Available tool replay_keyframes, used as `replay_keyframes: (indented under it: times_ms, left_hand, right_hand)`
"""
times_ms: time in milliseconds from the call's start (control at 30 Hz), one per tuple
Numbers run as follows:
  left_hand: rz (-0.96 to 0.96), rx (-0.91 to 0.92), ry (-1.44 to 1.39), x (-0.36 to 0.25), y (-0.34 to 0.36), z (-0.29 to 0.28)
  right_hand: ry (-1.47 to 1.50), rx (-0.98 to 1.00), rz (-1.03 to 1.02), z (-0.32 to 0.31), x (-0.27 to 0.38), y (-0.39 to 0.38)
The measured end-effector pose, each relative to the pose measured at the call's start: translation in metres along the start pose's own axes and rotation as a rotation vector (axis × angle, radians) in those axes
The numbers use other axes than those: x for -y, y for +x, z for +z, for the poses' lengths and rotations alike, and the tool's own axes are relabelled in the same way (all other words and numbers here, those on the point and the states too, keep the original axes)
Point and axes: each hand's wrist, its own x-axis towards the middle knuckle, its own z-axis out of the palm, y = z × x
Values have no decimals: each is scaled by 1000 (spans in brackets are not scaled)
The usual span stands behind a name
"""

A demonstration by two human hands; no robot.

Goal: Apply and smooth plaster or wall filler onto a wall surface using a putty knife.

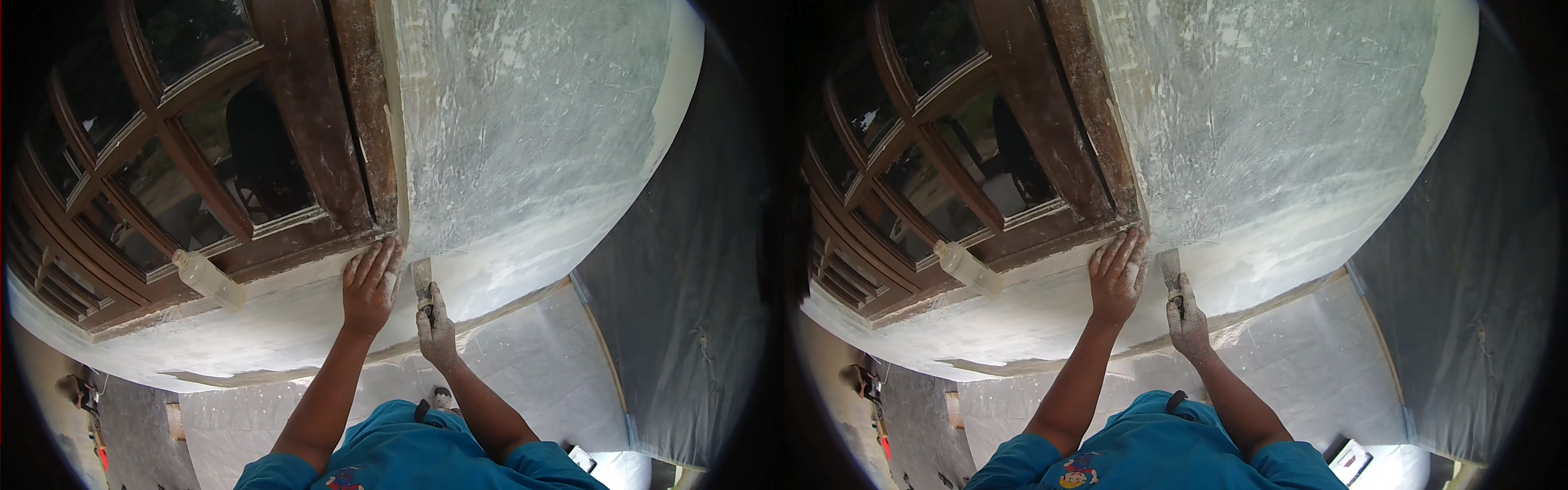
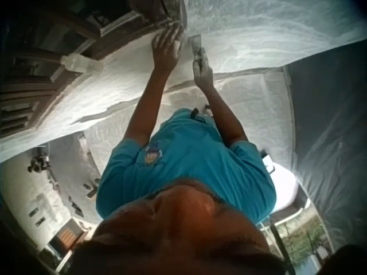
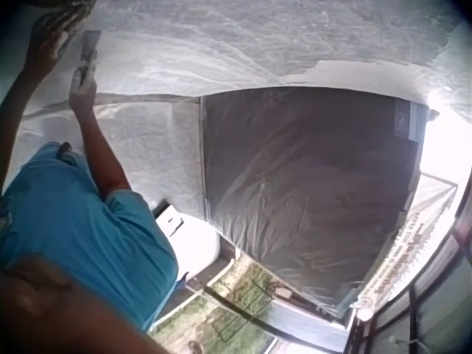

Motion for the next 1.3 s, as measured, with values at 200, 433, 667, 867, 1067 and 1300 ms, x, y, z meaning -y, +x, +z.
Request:
replay_keyframes:
  times_ms: [200,433,667,867,1067,1300]
  left_hand:
    - [3,64,-13,6,1,-7]
    - [-2,-5,193,25,-26,-1]
    - [19,-69,204,24,-25,7]
    - [9,-96,176,25,-24,7]
    - [-15,-115,128,21,-21,4]
    - [-44,-118,109,18,-19,2]
  right_hand:
    - [-37,-60,-58,2,9,9]
    - [-18,43,102,4,8,-16]
    - [-205,23,-36,-10,-3,-1]
    - [-242,60,-90,-18,-8,3]
    - [-271,128,-154,-24,-5,5]
    - [-293,181,-197,-33,12,27]
